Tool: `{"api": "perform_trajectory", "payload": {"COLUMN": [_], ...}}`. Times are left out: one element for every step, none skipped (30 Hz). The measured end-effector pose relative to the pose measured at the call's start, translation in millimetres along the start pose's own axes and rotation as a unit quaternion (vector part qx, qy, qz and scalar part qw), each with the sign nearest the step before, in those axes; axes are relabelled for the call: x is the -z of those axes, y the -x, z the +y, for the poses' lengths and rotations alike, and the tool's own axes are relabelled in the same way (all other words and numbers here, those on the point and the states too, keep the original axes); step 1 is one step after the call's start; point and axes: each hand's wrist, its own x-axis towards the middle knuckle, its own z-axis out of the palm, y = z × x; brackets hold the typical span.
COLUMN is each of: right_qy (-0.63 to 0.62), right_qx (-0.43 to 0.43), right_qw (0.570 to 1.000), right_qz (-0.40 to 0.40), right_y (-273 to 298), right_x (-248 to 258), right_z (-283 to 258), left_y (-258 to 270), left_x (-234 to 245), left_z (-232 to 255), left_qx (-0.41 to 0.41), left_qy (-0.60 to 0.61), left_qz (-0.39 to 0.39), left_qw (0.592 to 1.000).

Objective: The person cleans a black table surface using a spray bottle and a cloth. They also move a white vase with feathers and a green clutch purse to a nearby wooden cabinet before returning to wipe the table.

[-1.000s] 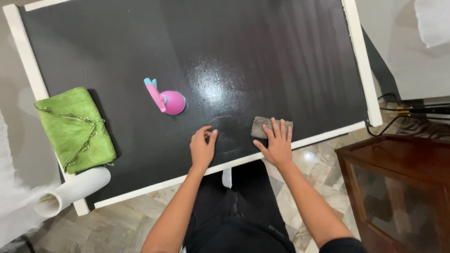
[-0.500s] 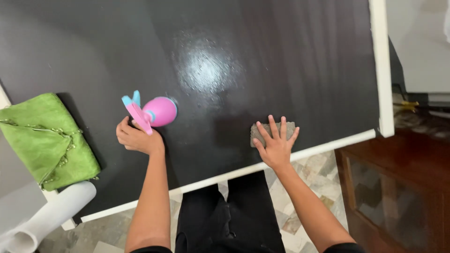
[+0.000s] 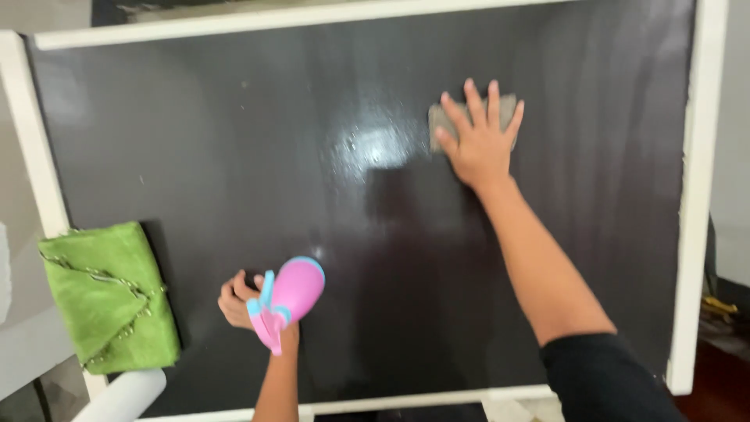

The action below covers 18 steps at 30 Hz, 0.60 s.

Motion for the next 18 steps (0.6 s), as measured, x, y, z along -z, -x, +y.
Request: {"api": "perform_trajectory", "payload": {"right_qy": [-0.004,-0.011,-0.018,-0.023,-0.041,-0.059,-0.060,-0.044,-0.026,-0.026,-0.001,0.025,0.028,0.029,0.029,0.033,0.030,0.027], "right_qx": [0.004,0.009,0.015,0.019,0.007,-0.005,-0.003,-0.004,-0.007,-0.008,-0.009,-0.009,-0.012,-0.005,0.004,0.003,0.005,0.008], "right_qw": [1.000,1.000,0.998,0.998,0.998,0.997,0.997,0.994,0.988,0.988,0.987,0.986,0.985,0.983,0.980,0.980,0.985,0.990], "right_qz": [0.001,0.027,0.051,0.050,0.049,0.047,0.049,0.104,0.154,0.152,0.159,0.166,0.168,0.182,0.195,0.197,0.169,0.141], "right_y": [-26,-52,-74,-91,-109,-127,-134,-140,-138,-138,-136,-133,-133,-131,-129,-133,-127,-121], "right_x": [-7,-14,-21,-26,-30,-34,-39,-43,-46,-42,-36,-29,-26,-22,-18,-20,-22,-23], "right_z": [6,12,16,19,24,29,28,27,27,20,15,9,6,3,-1,8,16,23], "left_y": [-16,-31,-43,-43,-43,-43,-41,-37,-31,-36,-40,-43,-41,-39,-35,-39,-39,-39], "left_x": [16,33,52,51,46,42,39,35,36,38,41,45,44,43,44,40,43,48], "left_z": [13,26,37,35,35,34,33,33,29,30,33,35,35,34,33,38,39,39], "left_qx": [0.002,0.004,0.007,0.009,-0.006,-0.022,-0.020,0.002,0.022,0.021,0.008,-0.004,-0.007,0.001,0.010,0.009,0.024,0.038], "left_qy": [-0.004,0.044,0.091,0.085,0.078,0.071,0.070,0.074,0.078,0.078,0.087,0.096,0.100,0.096,0.092,0.096,0.087,0.078], "left_qz": [0.003,-0.024,-0.052,-0.050,-0.032,-0.013,-0.011,-0.036,-0.065,-0.067,-0.053,-0.039,-0.038,-0.040,-0.042,-0.041,-0.047,-0.052], "left_qw": [1.000,0.999,0.994,0.995,0.996,0.997,0.997,0.997,0.995,0.994,0.995,0.995,0.994,0.995,0.995,0.994,0.995,0.995]}}
